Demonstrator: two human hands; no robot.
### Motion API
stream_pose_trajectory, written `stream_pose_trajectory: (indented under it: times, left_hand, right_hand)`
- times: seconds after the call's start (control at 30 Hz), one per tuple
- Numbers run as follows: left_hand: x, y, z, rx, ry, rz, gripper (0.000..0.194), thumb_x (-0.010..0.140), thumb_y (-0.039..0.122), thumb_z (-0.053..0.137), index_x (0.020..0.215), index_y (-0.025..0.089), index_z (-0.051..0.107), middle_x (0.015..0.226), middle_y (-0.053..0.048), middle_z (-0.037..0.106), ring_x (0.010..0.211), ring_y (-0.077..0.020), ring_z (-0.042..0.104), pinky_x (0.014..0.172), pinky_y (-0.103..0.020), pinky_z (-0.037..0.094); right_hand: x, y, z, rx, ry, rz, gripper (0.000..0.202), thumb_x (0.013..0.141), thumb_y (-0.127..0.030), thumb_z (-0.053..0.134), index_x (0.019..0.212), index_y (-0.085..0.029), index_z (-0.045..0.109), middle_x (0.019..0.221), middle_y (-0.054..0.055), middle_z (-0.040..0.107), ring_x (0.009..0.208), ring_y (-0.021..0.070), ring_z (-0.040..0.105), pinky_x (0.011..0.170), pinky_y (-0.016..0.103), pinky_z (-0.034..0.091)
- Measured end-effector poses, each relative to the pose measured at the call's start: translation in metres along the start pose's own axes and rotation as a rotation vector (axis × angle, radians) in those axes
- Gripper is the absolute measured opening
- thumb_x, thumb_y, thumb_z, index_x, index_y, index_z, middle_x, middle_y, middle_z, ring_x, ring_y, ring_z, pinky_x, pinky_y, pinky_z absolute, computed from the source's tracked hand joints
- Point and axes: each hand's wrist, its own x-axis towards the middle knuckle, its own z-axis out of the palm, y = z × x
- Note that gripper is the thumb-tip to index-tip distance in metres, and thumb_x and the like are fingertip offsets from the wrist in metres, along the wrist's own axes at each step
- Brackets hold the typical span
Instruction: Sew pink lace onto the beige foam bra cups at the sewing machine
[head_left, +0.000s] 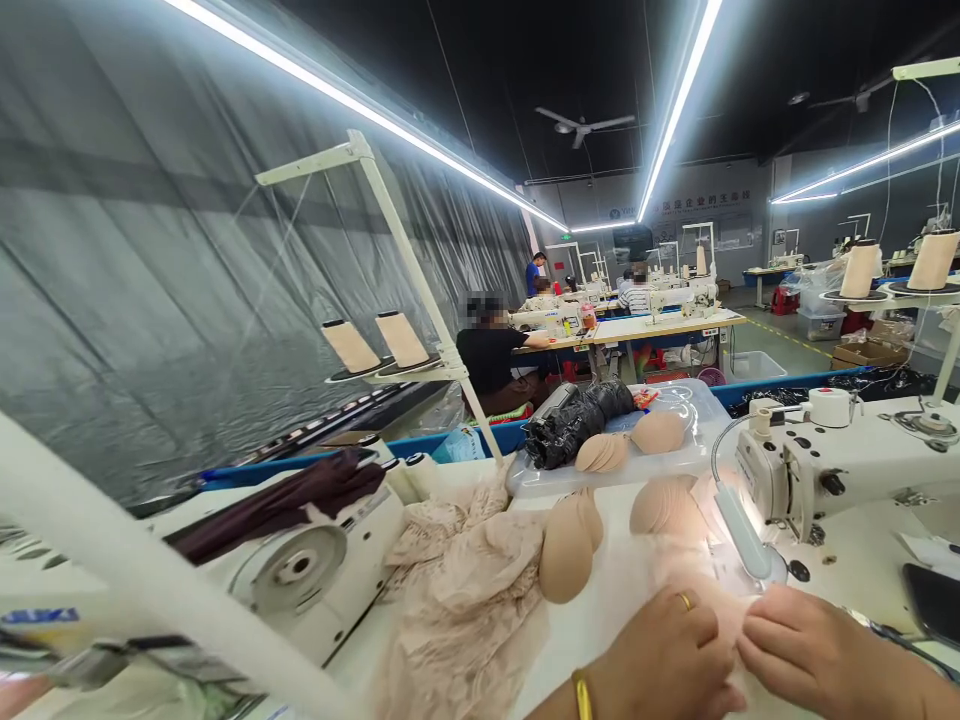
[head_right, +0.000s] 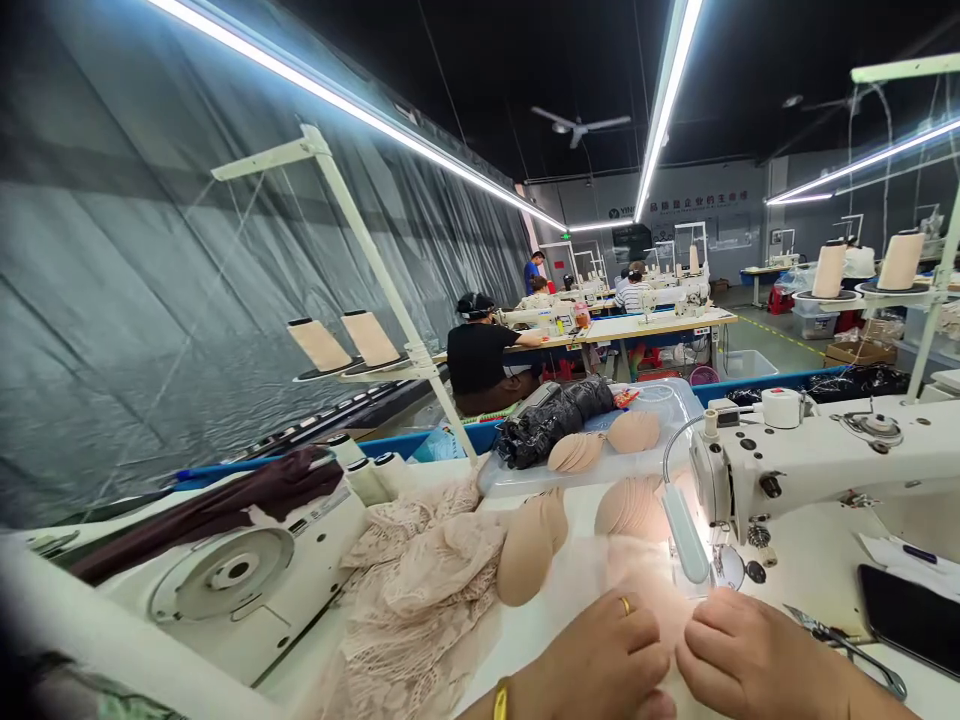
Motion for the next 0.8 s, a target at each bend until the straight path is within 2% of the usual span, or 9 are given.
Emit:
stream_pose_trajectory:
  times: [0.07, 0.13, 0.27, 0.4, 0.5, 0.57, 0.7, 0.8]
  left_hand:
    - [0.008, -0.003, 0.013, -0.055, -0.065, 0.029, 0.021, 0.094, 0.029, 0.074, 0.085, 0.021, 0.057, 0.084, -0.001, 0.067, 0.076, -0.0186, 0.059, 0.071, -0.034, 0.044]
    - [0.016, -0.006, 0.021, -0.072, -0.082, -0.002, 0.015, 0.091, 0.019, 0.072, 0.086, 0.02, 0.057, 0.088, -0.002, 0.067, 0.076, -0.0184, 0.058, 0.07, -0.033, 0.044]
    - [0.022, -0.007, 0.032, -0.075, -0.071, -0.066, 0.022, 0.086, 0.021, 0.074, 0.081, 0.021, 0.053, 0.081, -0.003, 0.06, 0.068, -0.0193, 0.053, 0.061, -0.034, 0.037]
    - [0.023, -0.004, 0.043, -0.109, -0.001, -0.071, 0.022, 0.086, 0.022, 0.073, 0.081, 0.021, 0.052, 0.086, -0.005, 0.063, 0.077, -0.0206, 0.057, 0.066, -0.034, 0.041]
    - [0.028, -0.004, 0.046, -0.13, 0.031, -0.04, 0.018, 0.087, 0.014, 0.069, 0.083, 0.021, 0.053, 0.087, -0.003, 0.066, 0.077, -0.0189, 0.058, 0.07, -0.033, 0.044]
    - [0.032, -0.005, 0.046, -0.119, 0.043, -0.053, 0.02, 0.087, 0.01, 0.067, 0.08, 0.021, 0.052, 0.083, -0.001, 0.065, 0.073, -0.0175, 0.056, 0.067, -0.033, 0.042]
    - [0.04, -0.007, 0.045, -0.081, 0.069, -0.063, 0.024, 0.09, 0.011, 0.064, 0.073, 0.022, 0.05, 0.074, 0.0, 0.06, 0.066, -0.0174, 0.051, 0.058, -0.035, 0.035]
    - [0.044, -0.007, 0.049, -0.136, 0.06, -0.067, 0.024, 0.094, 0.013, 0.061, 0.074, 0.022, 0.051, 0.075, -0.002, 0.061, 0.066, -0.0178, 0.051, 0.057, -0.035, 0.034]
  right_hand:
    - [-0.009, 0.009, 0.009, -0.099, -0.128, -0.118, 0.03, 0.11, -0.006, 0.043, 0.116, -0.016, 0.07, 0.085, 0.004, 0.077, 0.069, 0.0197, 0.063, 0.062, 0.033, 0.052]
    - [-0.017, 0.015, 0.013, -0.124, -0.19, -0.113, 0.029, 0.11, -0.005, 0.042, 0.115, -0.014, 0.069, 0.088, 0.005, 0.076, 0.072, 0.0201, 0.064, 0.064, 0.034, 0.051]
    - [-0.026, 0.016, 0.008, 0.01, -0.216, 0.129, 0.024, 0.114, -0.015, 0.043, 0.109, -0.019, 0.065, 0.095, 0.003, 0.073, 0.083, 0.0202, 0.066, 0.074, 0.032, 0.051]
    - [-0.038, 0.013, 0.009, 0.071, -0.251, 0.288, 0.022, 0.111, -0.01, 0.045, 0.109, -0.021, 0.064, 0.1, 0.004, 0.071, 0.09, 0.0232, 0.065, 0.078, 0.035, 0.05]
    - [-0.047, 0.013, 0.015, 0.095, -0.284, 0.336, 0.025, 0.109, -0.008, 0.042, 0.113, -0.021, 0.063, 0.101, 0.006, 0.068, 0.092, 0.0254, 0.063, 0.077, 0.038, 0.05]
    - [-0.05, 0.014, 0.017, 0.09, -0.282, 0.359, 0.027, 0.108, -0.007, 0.039, 0.112, -0.021, 0.062, 0.099, 0.006, 0.067, 0.091, 0.0255, 0.062, 0.076, 0.038, 0.049]
    - [-0.048, 0.016, 0.014, 0.062, -0.278, 0.351, 0.03, 0.105, -0.004, 0.038, 0.11, -0.022, 0.061, 0.096, 0.006, 0.066, 0.088, 0.0252, 0.062, 0.07, 0.037, 0.049]
    - [-0.044, 0.016, 0.009, 0.052, -0.241, 0.339, 0.03, 0.103, -0.003, 0.041, 0.114, -0.022, 0.062, 0.094, 0.006, 0.067, 0.086, 0.0245, 0.064, 0.067, 0.035, 0.05]
